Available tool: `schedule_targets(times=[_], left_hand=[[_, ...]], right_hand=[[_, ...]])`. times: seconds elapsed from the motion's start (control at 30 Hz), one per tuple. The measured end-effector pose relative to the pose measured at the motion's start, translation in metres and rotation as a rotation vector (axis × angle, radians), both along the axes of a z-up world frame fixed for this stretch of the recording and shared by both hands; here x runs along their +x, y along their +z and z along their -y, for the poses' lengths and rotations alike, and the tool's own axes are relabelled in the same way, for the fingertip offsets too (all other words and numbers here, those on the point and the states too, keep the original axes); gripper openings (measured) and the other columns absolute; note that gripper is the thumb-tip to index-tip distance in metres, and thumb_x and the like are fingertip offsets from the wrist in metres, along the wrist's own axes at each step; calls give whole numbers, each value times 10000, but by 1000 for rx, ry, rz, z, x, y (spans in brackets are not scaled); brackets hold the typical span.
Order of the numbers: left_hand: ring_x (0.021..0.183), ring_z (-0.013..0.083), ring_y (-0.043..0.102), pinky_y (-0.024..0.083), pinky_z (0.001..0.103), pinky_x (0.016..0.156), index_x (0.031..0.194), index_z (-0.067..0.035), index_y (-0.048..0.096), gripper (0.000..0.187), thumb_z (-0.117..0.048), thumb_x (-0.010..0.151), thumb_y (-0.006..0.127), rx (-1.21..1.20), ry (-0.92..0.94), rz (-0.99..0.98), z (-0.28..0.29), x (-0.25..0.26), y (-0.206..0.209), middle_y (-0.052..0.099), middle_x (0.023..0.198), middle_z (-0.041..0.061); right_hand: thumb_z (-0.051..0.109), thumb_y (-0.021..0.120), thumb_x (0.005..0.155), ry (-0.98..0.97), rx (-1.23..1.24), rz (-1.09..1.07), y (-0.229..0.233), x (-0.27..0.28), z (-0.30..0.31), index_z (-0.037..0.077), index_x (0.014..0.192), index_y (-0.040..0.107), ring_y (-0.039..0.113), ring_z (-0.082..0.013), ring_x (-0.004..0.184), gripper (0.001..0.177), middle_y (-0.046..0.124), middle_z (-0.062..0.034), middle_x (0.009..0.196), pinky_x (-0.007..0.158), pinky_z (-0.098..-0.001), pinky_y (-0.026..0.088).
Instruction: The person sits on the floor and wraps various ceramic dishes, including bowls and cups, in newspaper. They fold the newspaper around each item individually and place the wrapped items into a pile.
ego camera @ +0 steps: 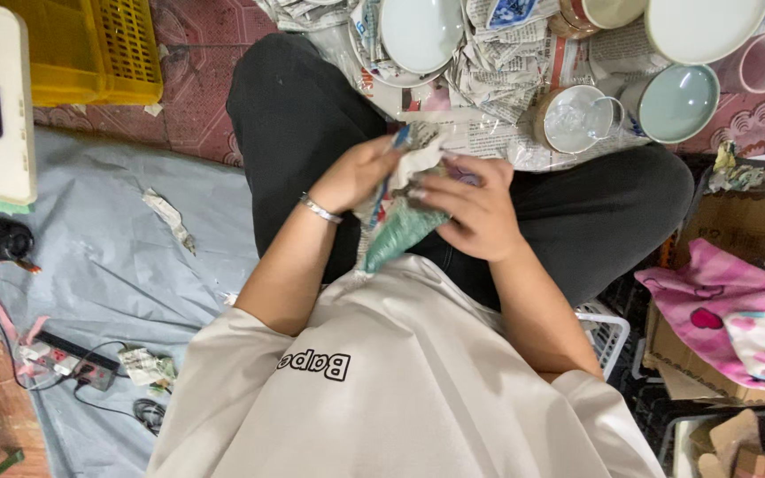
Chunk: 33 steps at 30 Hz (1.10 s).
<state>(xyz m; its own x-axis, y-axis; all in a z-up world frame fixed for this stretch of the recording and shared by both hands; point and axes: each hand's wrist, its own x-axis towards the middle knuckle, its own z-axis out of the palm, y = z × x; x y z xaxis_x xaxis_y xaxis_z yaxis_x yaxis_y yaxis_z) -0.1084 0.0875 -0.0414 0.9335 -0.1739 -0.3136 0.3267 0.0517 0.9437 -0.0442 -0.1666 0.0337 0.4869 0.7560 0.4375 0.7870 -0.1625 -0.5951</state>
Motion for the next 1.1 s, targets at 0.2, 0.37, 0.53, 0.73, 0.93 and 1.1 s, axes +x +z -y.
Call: schedule_targets(times=[0.2,0.37,0.53,0.73,0.93,1.1], left_hand=[[1271,128,572,469,297,1090,1524,-48,407,572,-105,987,594,-528,74,-26,-61,-23,80,575,1430,73],[1197,149,648,524,301,1066,1453,-15,543,312,-153,1177,496,421,716,227,-67,-52,125,667,1343,107],[1172,223,658,504,375,1058,1307,-68,601,288,-117,1027,649,693,659,626,-41,-89,158,670,1307,80],[1498,312,419,311,499,1254,1379,-202,663,458,-260,940,778,1341,-147,619,-30,-47,117,558,1541,44],[1489,356,338,201,569,1226,1407,-161,628,667,-402,813,811,1320,-131,499,-28,-49,99,479,1559,96],[1558,383,289,189,590,1298,1416,-164,605,637,-411,877,839,1267,-52,476,-27,-51,95,399,1617,108]], right_hand=[[238,803,815,142,41,62,20,-3,-32,242,1118,768,566,-257,1137,305,704,43,1298,933,-433,363],[172,781,801,195,-117,-55,11,-16,-74,262,1177,751,547,-295,1131,387,643,-10,1301,908,-432,385],[74,768,810,269,-193,-74,-1,-22,-79,196,1236,726,549,-278,1161,445,631,-20,1310,968,-436,432],[52,777,733,237,-206,-67,-12,-25,-63,151,1123,679,566,-298,1153,414,656,-26,1302,930,-440,438],[49,792,737,169,-189,-175,-15,-18,-57,119,1148,649,583,-318,1111,441,666,-61,1225,910,-441,450],[46,794,741,141,-193,-250,-21,-10,-56,132,1184,712,606,-312,1058,459,661,-58,1150,899,-428,455]])
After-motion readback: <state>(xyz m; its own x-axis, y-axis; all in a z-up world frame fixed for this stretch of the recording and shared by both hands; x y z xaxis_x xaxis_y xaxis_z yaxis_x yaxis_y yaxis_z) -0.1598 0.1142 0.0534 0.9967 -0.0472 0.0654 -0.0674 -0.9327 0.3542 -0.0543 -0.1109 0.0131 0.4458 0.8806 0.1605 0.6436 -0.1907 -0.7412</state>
